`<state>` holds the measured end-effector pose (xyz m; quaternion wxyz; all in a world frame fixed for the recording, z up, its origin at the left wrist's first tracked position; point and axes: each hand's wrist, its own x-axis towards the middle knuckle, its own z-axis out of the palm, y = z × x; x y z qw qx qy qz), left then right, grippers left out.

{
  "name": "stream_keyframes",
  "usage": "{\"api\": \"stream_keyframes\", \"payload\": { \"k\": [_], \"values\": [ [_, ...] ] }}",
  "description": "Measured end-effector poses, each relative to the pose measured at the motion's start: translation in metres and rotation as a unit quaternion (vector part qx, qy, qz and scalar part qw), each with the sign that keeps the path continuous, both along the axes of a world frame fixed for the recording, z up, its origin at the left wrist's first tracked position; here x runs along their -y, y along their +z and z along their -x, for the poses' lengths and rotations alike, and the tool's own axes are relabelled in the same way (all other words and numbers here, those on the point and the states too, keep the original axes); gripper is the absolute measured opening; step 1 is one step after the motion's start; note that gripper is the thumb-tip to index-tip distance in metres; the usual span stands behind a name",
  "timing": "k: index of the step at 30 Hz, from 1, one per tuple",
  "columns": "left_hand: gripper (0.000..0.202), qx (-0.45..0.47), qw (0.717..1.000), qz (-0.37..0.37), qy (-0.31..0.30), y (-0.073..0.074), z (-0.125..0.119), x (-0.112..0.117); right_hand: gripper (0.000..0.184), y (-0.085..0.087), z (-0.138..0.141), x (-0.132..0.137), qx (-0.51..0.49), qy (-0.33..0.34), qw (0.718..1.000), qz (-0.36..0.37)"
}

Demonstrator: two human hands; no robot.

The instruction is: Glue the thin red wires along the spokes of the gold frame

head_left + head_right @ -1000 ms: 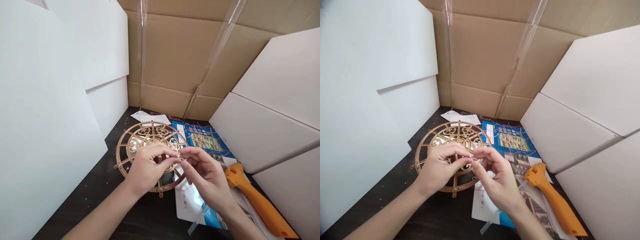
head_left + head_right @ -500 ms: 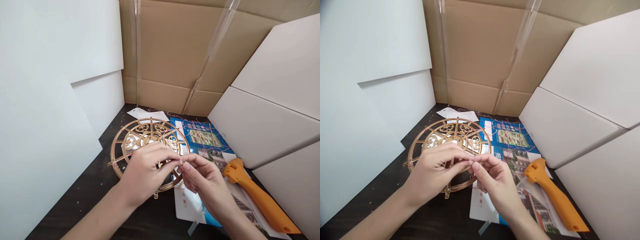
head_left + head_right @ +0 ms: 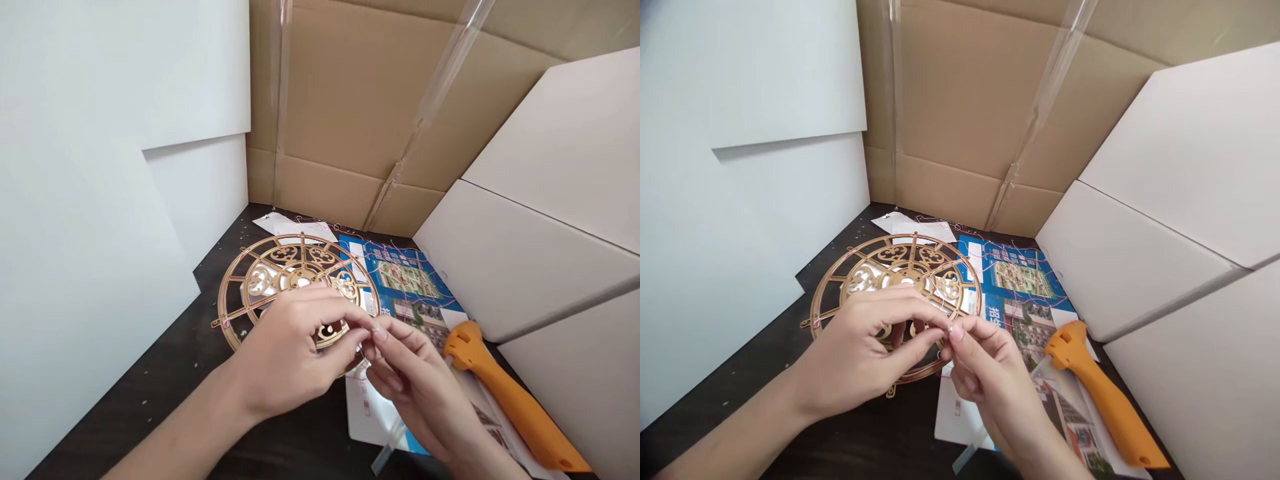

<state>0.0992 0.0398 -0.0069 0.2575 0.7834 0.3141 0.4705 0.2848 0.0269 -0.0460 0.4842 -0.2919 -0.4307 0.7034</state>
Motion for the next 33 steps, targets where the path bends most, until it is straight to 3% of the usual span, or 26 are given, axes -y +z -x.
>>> {"api": "stream_keyframes", "payload": {
  "k": [16, 23, 33],
  "values": [
    [0.012, 0.001, 0.995, -0.091, 0.033, -0.004, -0.005, -0.001, 0.019, 0.003, 0.002, 0.006, -0.021, -0.010, 0.999, 0.027],
    [0.012, -0.006, 0.997, -0.070, 0.024, -0.006, -0.004, -0.001, 0.023, 0.003, 0.003, 0.009, 0.003, -0.037, 0.998, 0.046],
    [0.012, 0.008, 0.995, -0.097, 0.029, -0.007, -0.008, -0.001, 0.025, 0.005, 0.003, 0.012, -0.013, -0.023, 0.999, 0.045]
  ]
}}
